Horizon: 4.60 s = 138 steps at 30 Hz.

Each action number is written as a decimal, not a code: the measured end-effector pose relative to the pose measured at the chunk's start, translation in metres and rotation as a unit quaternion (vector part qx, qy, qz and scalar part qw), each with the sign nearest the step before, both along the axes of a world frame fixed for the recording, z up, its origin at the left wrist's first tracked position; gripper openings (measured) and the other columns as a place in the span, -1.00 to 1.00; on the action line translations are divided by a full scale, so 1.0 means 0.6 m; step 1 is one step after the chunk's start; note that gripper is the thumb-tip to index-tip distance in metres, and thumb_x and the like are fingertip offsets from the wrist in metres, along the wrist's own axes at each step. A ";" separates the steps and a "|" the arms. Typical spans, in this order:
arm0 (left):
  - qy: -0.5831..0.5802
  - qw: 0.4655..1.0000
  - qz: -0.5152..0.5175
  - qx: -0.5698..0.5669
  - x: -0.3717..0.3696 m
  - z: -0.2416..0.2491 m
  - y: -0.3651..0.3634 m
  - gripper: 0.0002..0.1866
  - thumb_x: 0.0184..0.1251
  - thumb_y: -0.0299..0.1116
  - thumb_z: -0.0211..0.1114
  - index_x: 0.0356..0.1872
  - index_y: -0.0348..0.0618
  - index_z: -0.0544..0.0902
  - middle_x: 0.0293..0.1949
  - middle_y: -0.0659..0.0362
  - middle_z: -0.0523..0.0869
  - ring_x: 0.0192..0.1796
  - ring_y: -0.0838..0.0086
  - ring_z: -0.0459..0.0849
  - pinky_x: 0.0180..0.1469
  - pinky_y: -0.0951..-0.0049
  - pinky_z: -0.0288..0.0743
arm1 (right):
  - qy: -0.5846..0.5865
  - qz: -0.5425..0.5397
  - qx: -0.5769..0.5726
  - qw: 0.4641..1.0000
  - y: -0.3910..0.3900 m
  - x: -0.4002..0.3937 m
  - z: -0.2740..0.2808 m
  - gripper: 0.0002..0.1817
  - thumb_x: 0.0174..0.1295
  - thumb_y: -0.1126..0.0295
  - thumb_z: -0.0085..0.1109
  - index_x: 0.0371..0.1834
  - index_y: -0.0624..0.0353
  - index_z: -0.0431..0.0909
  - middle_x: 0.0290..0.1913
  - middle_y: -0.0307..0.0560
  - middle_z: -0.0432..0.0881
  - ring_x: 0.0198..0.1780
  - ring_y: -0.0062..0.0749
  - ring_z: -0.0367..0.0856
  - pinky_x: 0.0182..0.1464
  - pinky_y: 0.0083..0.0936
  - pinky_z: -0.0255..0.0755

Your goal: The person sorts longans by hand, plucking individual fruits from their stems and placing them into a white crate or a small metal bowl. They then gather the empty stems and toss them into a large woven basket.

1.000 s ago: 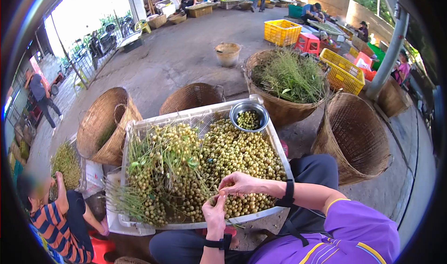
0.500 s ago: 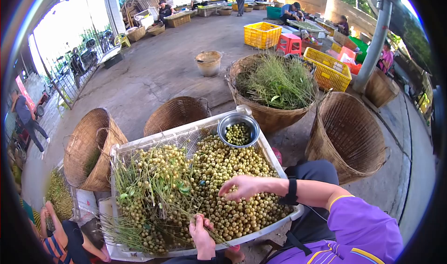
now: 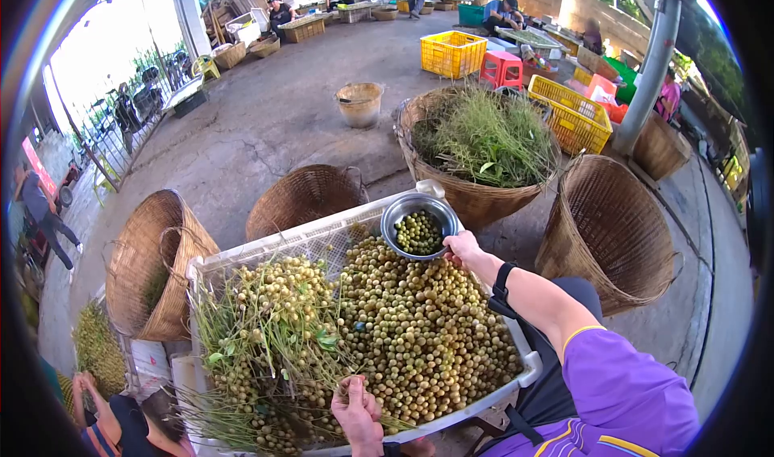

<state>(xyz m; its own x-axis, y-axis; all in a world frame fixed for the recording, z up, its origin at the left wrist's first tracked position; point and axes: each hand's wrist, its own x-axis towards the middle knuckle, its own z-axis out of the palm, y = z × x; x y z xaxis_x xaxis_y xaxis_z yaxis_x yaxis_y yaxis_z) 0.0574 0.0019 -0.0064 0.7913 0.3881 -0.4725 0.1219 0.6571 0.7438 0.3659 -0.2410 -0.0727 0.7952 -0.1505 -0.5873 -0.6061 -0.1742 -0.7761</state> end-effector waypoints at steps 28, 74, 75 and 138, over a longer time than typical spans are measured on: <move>0.054 0.963 0.259 0.054 -0.088 0.026 0.092 -0.75 -0.14 -0.57 0.08 -0.32 -0.25 0.49 -0.41 0.21 0.53 -0.48 0.51 0.51 -0.46 0.57 0.40 | -0.299 0.529 -0.336 0.719 -0.014 -0.496 0.126 -0.51 0.16 0.00 0.08 0.17 -0.22 0.40 0.11 -0.05 0.37 0.16 -0.16 0.30 -0.05 -0.05 0.30; 0.110 0.969 0.182 0.127 -0.070 0.125 0.007 -0.71 -0.04 -0.66 0.04 -0.22 -0.30 0.53 -0.27 0.16 0.58 -0.29 0.40 0.55 -0.24 0.46 0.43 | -0.123 0.564 -0.354 0.736 0.171 -0.143 0.031 -0.61 0.10 0.40 0.02 0.06 -0.03 0.44 0.21 0.07 0.21 0.19 0.10 0.30 0.06 0.44 0.09; 0.102 0.970 0.175 0.131 -0.070 0.122 0.005 -0.71 -0.05 -0.66 0.03 -0.22 -0.29 0.53 -0.27 0.16 0.58 -0.28 0.40 0.56 -0.24 0.46 0.44 | -0.126 0.564 -0.347 0.738 0.172 -0.143 0.032 -0.62 0.10 0.38 0.02 0.05 -0.04 0.44 0.19 0.06 0.24 0.17 0.09 0.30 0.06 0.44 0.06; 0.182 0.961 0.154 0.136 -0.078 0.100 0.005 -0.85 -0.02 -0.59 0.06 -0.37 -0.26 0.53 -0.40 0.21 0.58 -0.36 0.48 0.56 -0.33 0.49 0.41 | -0.443 0.449 -0.335 0.700 0.290 -0.048 -0.018 -0.59 0.14 0.34 0.03 0.11 -0.01 0.41 0.04 -0.03 0.42 0.14 -0.18 0.31 0.03 0.02 0.25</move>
